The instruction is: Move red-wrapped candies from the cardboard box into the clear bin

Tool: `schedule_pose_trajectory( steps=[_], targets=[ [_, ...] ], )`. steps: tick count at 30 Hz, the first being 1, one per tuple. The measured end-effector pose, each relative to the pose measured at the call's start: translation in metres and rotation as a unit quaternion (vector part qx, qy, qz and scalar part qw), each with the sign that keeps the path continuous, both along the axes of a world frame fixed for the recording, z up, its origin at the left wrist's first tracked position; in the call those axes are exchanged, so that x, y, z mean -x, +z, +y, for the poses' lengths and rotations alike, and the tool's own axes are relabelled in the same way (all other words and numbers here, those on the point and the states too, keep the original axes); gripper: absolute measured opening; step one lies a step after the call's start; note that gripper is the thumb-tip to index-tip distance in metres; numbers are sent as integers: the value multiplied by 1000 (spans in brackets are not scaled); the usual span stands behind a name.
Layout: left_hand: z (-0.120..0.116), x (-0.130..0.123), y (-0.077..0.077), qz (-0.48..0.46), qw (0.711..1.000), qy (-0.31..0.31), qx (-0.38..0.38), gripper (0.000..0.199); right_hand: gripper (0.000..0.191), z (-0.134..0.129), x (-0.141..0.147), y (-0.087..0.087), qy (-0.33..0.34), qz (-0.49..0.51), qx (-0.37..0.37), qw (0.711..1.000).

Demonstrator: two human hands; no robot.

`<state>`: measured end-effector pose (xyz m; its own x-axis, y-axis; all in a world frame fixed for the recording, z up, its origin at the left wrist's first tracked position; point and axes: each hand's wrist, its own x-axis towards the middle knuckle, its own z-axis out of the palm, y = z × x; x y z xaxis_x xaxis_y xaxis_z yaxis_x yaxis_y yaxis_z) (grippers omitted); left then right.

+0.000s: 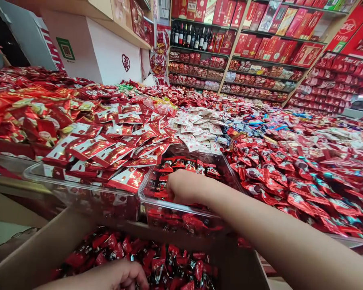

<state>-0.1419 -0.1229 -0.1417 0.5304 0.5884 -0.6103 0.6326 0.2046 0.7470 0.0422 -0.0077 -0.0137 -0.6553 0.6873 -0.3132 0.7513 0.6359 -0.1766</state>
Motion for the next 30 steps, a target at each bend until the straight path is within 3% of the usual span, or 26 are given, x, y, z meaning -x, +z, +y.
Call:
schedule_pose_trajectory(
  steps=[5,8,11,13,15,18,20,23,24,26,30],
  targets=[
    [0,3,6,-17,1000,-13,-17,29,12,4,2,3,-11,-7,41,999],
    [1,3,10,-62,998,1,-18,26,16,2,-4,22,-33,46,-6,998],
    [3,0,10,-116,991,50,-48,24,18,-26,-10,45,-72,133,-128,980],
    [4,-1,12,-153,980,93,-82,24,19,-58,-10,49,-100,192,-153,964],
    [5,-4,16,-183,967,130,-120,25,20,-93,-7,37,-123,235,-78,961],
    [4,-7,23,-216,949,162,-165,24,22,-130,2,-10,-174,285,86,939],
    [3,-9,26,-230,939,177,-184,22,32,-140,9,-48,-231,338,198,890],
    [0,-11,28,-245,929,193,-200,19,40,-140,16,-85,-291,437,356,773],
    [-1,-11,29,-250,927,201,-194,20,40,-138,17,-91,-300,468,375,742],
    [-1,-11,29,-267,927,218,-146,22,37,-133,15,-94,-308,512,364,715],
    [0,-10,30,-297,930,214,-12,26,31,-127,6,-92,-313,535,324,715]
  ],
)
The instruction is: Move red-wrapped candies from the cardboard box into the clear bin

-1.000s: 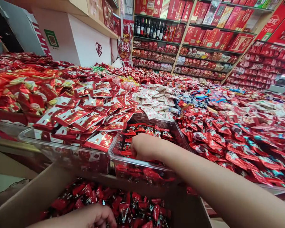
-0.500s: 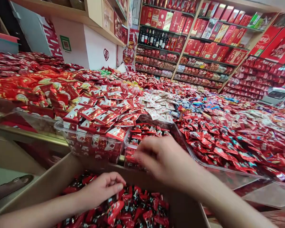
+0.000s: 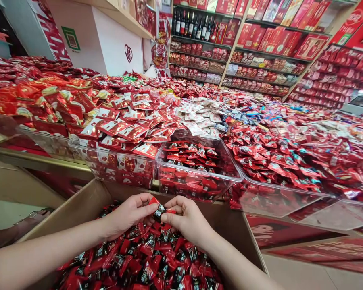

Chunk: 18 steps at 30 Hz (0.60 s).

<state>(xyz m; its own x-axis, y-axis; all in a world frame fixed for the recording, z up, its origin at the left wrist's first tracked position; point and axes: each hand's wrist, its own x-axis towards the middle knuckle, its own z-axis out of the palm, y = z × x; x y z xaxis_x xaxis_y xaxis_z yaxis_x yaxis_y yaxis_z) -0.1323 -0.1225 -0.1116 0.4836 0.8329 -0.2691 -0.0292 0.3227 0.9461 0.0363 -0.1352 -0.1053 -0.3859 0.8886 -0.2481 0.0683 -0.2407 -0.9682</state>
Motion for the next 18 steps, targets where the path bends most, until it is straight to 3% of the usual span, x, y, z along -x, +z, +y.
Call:
schedule_pose_trajectory(
  steps=[3,8,11,15,18],
  targets=[
    [2,0,0,-22,999,6,25,25,26,0,-3,0,1,-6,-20,1000],
    [1,0,1,26,998,-5,-55,23,29,-3,0,0,28,-10,-74,997],
    [-2,0,3,12,998,-14,-54,24,31,-8,2,7,56,-57,-129,988],
    [-2,1,7,-47,999,-7,12,34,14,-21,-5,45,66,-149,-195,967],
    [0,3,6,-40,999,-6,35,32,12,-21,-16,92,-19,-153,-279,948]
  ],
)
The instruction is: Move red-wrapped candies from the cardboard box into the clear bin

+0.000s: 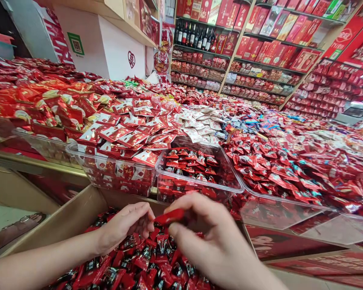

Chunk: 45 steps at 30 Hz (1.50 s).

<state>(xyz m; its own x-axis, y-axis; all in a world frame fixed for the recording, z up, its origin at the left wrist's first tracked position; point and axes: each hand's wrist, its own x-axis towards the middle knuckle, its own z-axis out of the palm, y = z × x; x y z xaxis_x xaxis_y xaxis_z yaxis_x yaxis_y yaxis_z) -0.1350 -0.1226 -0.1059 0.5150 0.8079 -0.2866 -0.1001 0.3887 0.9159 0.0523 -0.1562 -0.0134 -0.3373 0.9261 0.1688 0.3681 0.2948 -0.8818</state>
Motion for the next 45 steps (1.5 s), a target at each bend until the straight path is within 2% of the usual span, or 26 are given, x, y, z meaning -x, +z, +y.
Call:
schedule_pose_trajectory(
  steps=[3,5,7,9,11,14,18,22,27,35,40,42,44,45],
  targets=[
    [1,1,-7,23,1000,-17,-9,31,14,24,-8,37,-74,18,-88,993],
    [1,2,-12,26,999,-27,-27,30,15,52,-8,46,-69,-15,-82,994],
    [1,2,-15,31,998,-35,-43,29,17,81,-3,42,-36,-64,-29,997],
    [1,2,-17,35,998,-40,-45,28,20,107,5,30,-10,-125,16,992],
    [2,2,-17,39,997,-41,-43,28,23,126,13,17,1,-205,11,979],
    [3,3,-20,47,997,-46,-49,27,18,139,22,3,20,-322,-35,946],
    [3,4,-26,53,996,-49,-50,27,13,142,27,-3,82,-370,-23,925],
    [2,3,-30,63,996,-54,-45,27,13,140,30,-2,89,-385,-10,918],
    [2,1,-29,72,995,-58,-48,26,16,143,32,-3,125,-435,8,892],
    [0,2,-31,84,992,-70,-61,24,13,144,32,-5,132,-429,12,894],
    [-1,2,-34,103,990,-78,-62,27,15,141,27,7,177,-419,-4,890],
    [0,4,-33,136,983,-100,-73,26,18,138,21,17,165,-403,-31,900],
    [0,9,-31,215,958,-152,-118,24,18,129,13,29,117,-376,-70,917],
    [-1,12,-30,269,932,-189,-151,24,16,120,10,35,88,-354,-90,927]
  ],
)
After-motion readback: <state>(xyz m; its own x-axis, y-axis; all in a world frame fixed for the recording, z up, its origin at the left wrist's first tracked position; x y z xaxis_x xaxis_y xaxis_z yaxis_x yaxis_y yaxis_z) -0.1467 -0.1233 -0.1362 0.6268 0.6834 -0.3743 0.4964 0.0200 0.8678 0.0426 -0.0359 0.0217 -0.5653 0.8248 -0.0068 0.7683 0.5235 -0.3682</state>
